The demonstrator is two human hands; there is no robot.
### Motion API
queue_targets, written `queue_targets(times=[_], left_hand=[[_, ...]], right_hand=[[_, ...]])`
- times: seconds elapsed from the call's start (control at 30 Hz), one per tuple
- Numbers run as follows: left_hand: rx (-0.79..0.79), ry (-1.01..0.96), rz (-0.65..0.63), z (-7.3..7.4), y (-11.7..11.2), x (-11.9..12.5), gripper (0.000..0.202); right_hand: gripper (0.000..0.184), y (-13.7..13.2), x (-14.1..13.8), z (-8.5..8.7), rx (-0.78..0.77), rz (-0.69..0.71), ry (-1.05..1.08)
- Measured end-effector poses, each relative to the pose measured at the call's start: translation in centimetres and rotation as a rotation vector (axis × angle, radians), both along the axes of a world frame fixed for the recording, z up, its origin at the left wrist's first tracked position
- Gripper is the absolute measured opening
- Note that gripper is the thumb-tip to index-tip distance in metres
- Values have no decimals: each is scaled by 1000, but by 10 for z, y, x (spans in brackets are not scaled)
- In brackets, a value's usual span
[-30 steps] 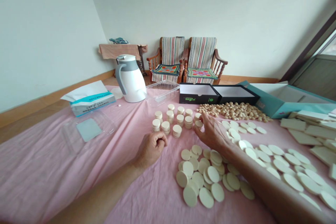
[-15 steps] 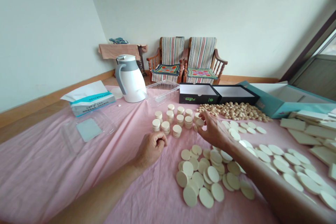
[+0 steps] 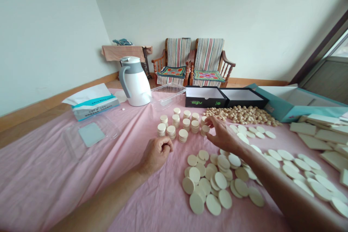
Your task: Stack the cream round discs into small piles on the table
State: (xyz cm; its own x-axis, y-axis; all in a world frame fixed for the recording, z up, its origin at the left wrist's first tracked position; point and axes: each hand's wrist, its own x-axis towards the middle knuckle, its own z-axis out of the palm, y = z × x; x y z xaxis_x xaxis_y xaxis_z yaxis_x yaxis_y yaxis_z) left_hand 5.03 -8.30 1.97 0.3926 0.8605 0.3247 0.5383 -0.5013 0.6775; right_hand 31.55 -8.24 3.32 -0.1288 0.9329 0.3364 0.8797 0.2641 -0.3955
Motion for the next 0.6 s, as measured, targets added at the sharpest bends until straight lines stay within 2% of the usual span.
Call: queue_targets(times=[0.23,0.47,0.6], left_hand=[[5,-5,-2,-2,0,0,25],[11,-9,-5,0,0,0,25],[4,1,-9,1,0,0,25]], right_hand=[[39,-7,-1,11,-203,-139,-58],[40,-9,-11,4,-181,-147,-143],[39,-7,-3,13,-193,-140,-113]])
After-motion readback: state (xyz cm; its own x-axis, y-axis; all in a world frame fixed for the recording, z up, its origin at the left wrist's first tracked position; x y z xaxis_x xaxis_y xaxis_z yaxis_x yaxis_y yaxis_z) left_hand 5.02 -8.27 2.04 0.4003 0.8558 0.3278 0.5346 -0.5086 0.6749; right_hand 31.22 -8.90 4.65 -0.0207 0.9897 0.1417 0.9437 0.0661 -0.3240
